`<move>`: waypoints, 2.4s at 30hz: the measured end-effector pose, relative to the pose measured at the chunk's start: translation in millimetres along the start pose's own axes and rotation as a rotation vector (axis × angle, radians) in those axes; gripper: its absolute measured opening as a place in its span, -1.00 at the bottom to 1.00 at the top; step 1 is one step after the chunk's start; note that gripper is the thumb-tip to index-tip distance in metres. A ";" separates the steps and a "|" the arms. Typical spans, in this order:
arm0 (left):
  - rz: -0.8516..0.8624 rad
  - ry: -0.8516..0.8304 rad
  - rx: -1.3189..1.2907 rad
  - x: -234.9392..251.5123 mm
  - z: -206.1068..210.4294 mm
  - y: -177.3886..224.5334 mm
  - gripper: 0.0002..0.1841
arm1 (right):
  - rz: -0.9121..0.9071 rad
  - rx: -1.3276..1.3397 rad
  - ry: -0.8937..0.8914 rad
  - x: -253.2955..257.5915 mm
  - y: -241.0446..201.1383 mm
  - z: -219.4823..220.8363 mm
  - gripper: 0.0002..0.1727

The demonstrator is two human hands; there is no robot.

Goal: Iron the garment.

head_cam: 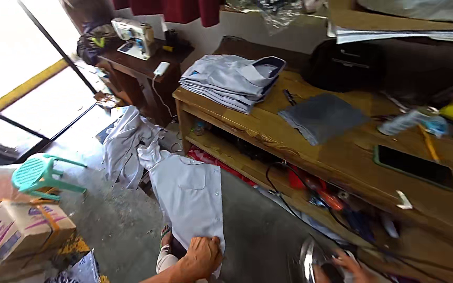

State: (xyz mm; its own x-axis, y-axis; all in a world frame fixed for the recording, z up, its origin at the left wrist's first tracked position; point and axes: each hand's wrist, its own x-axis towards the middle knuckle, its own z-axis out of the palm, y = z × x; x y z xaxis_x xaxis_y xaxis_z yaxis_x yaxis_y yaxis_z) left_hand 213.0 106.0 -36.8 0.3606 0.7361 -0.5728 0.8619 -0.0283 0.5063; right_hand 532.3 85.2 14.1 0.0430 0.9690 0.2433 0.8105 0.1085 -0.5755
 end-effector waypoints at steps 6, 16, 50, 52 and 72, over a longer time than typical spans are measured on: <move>0.476 0.511 -0.570 29.8 -95.1 90.3 -0.76 | 0.204 0.840 -0.638 49.8 -62.7 74.4 -0.24; 0.289 0.572 -0.035 7.2 26.2 27.4 -0.37 | 0.333 0.200 -1.143 191.7 17.5 86.8 -0.74; 0.311 0.831 0.003 65.8 -36.2 -71.1 -0.52 | 0.482 0.057 -0.464 1.4 -22.1 -44.6 -0.27; 0.154 0.864 0.020 70.2 -83.2 -106.7 -0.46 | 0.382 -0.024 -0.519 13.7 -54.0 -31.4 -0.30; -0.477 0.623 -0.244 -69.6 -92.0 -369.7 -0.48 | 0.520 -0.169 -0.476 141.0 -120.4 125.9 -0.25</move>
State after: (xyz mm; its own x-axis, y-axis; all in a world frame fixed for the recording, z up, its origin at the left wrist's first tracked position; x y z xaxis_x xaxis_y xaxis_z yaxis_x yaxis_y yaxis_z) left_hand -163.5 127.4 -124.8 -0.3507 0.8745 -0.3350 0.7448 0.4773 0.4663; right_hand 367.3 236.7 19.4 0.2198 0.8816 -0.4177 0.8352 -0.3913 -0.3864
